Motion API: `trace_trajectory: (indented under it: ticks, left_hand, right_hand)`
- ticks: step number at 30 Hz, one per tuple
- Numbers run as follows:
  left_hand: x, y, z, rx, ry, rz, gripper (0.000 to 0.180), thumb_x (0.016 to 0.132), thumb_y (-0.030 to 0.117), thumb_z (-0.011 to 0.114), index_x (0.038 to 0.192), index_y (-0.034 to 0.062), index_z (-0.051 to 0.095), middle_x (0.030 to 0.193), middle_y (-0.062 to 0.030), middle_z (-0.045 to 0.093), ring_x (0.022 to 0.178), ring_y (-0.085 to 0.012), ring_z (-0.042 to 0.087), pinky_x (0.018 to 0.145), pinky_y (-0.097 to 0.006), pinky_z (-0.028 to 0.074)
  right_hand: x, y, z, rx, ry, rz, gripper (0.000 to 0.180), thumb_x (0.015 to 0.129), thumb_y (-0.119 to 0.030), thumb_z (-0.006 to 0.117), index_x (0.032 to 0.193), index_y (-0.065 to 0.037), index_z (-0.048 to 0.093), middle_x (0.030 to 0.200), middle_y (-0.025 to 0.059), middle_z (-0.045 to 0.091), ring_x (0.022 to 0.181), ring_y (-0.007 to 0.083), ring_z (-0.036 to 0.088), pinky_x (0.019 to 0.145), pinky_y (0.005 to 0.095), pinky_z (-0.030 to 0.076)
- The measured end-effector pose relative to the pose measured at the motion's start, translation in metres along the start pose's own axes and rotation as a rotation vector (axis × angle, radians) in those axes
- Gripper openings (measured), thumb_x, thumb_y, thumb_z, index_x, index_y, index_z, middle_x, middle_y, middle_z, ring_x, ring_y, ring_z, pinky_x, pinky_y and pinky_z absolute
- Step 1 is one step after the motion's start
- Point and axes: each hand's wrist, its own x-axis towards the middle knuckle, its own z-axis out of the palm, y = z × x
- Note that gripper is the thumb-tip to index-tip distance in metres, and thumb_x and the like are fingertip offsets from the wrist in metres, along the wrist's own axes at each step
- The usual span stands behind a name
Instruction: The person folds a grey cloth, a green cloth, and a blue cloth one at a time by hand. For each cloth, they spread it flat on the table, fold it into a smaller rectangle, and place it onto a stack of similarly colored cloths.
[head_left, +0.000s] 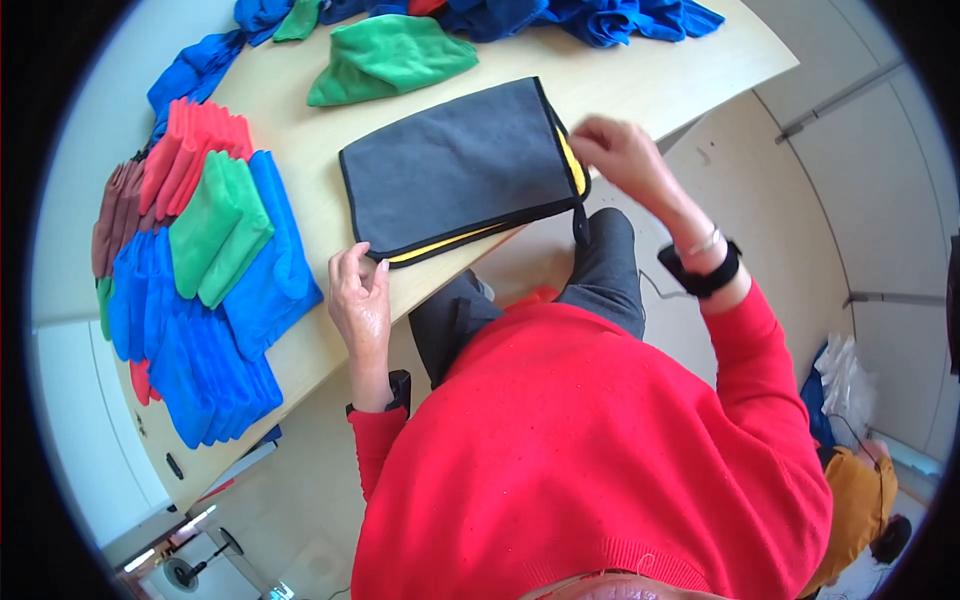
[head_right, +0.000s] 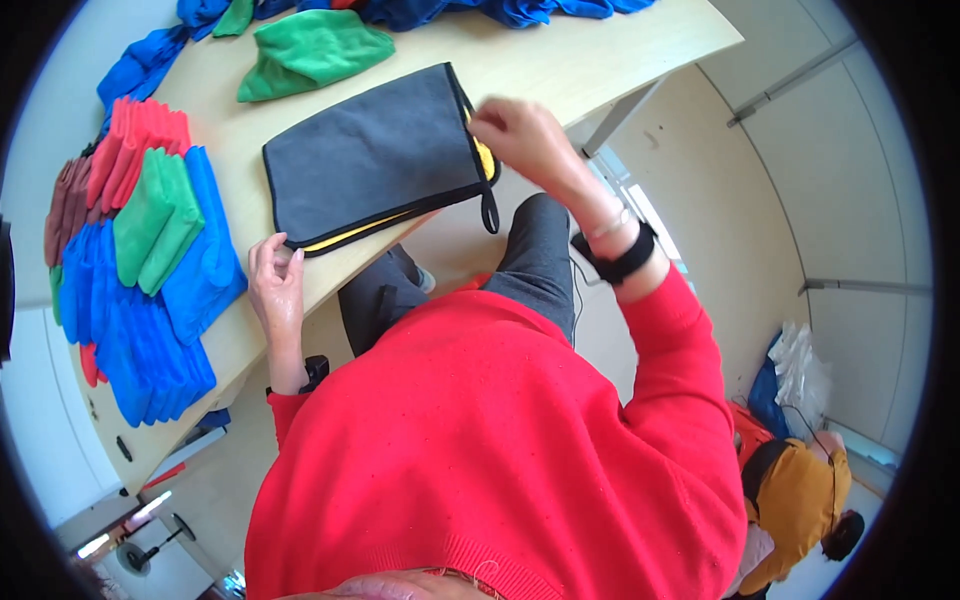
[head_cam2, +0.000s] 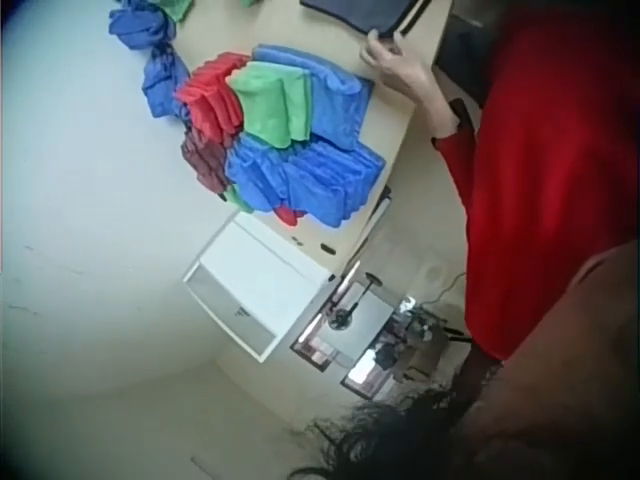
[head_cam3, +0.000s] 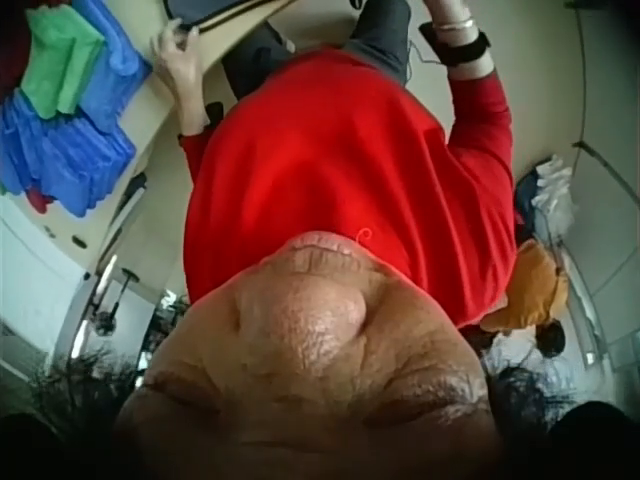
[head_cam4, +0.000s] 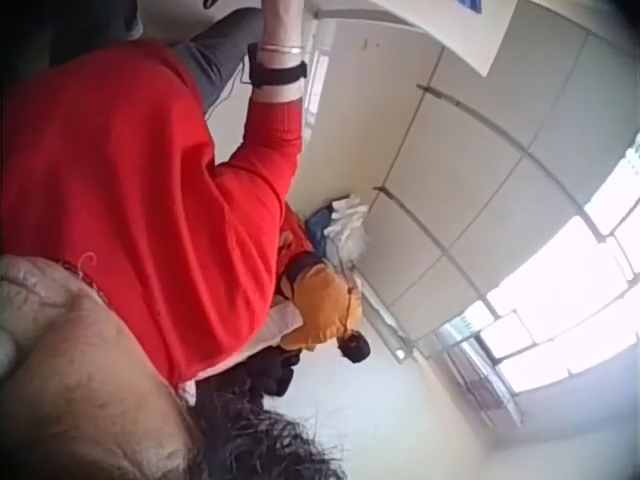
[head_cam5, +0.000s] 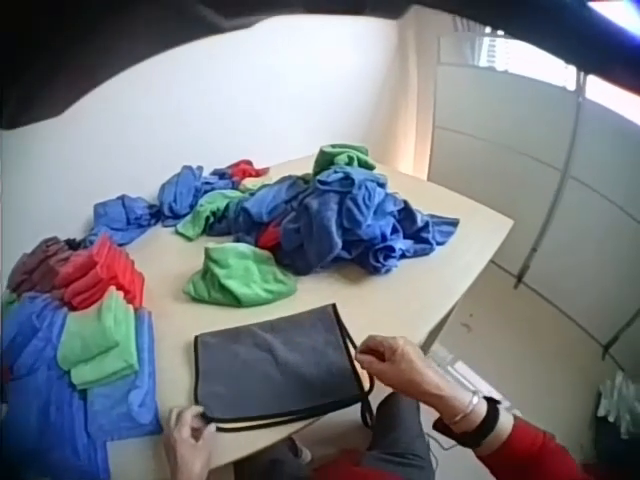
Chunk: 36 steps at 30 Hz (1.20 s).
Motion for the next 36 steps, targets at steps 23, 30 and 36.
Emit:
trace_trajectory:
  ticks: [23, 30, 36]
  left_hand:
    - [0.035, 0.028, 0.004, 0.402, 0.177, 0.378, 0.013, 0.084, 0.004, 0.059, 0.097, 0.0044, 0.056, 0.099, -0.0112, 0.06, 0.084, -0.0329, 0.061, 0.068, -0.041, 0.049]
    - [0.045, 0.034, 0.002, 0.377, 0.22, 0.425, 0.014, 0.085, 0.002, 0.057, 0.099, 0.004, 0.056, 0.099, -0.0124, 0.062, 0.087, -0.0318, 0.063, 0.069, -0.039, 0.051]
    - [0.028, 0.027, 0.007, 0.348, 0.173, 0.402, 0.015, 0.085, 0.0, 0.057, 0.099, 0.0027, 0.055, 0.099, -0.0133, 0.062, 0.088, -0.0321, 0.062, 0.072, -0.038, 0.051]
  right_hand:
    - [-0.027, 0.019, 0.019, 0.612, -0.111, 0.325, 0.015, 0.085, -0.015, 0.065, 0.093, -0.003, 0.064, 0.071, -0.0021, 0.057, 0.061, 0.0046, 0.05, 0.054, 0.018, 0.039]
    - [0.003, 0.014, -0.006, 0.638, -0.295, 0.438, 0.013, 0.087, -0.017, 0.063, 0.091, -0.005, 0.063, 0.071, 0.0, 0.061, 0.055, 0.0056, 0.052, 0.054, 0.0169, 0.04]
    - [-0.006, -0.004, -0.01, 0.654, -0.142, 0.314, 0.013, 0.09, -0.018, 0.059, 0.089, -0.005, 0.06, 0.075, 0.0038, 0.065, 0.058, 0.007, 0.059, 0.055, 0.018, 0.046]
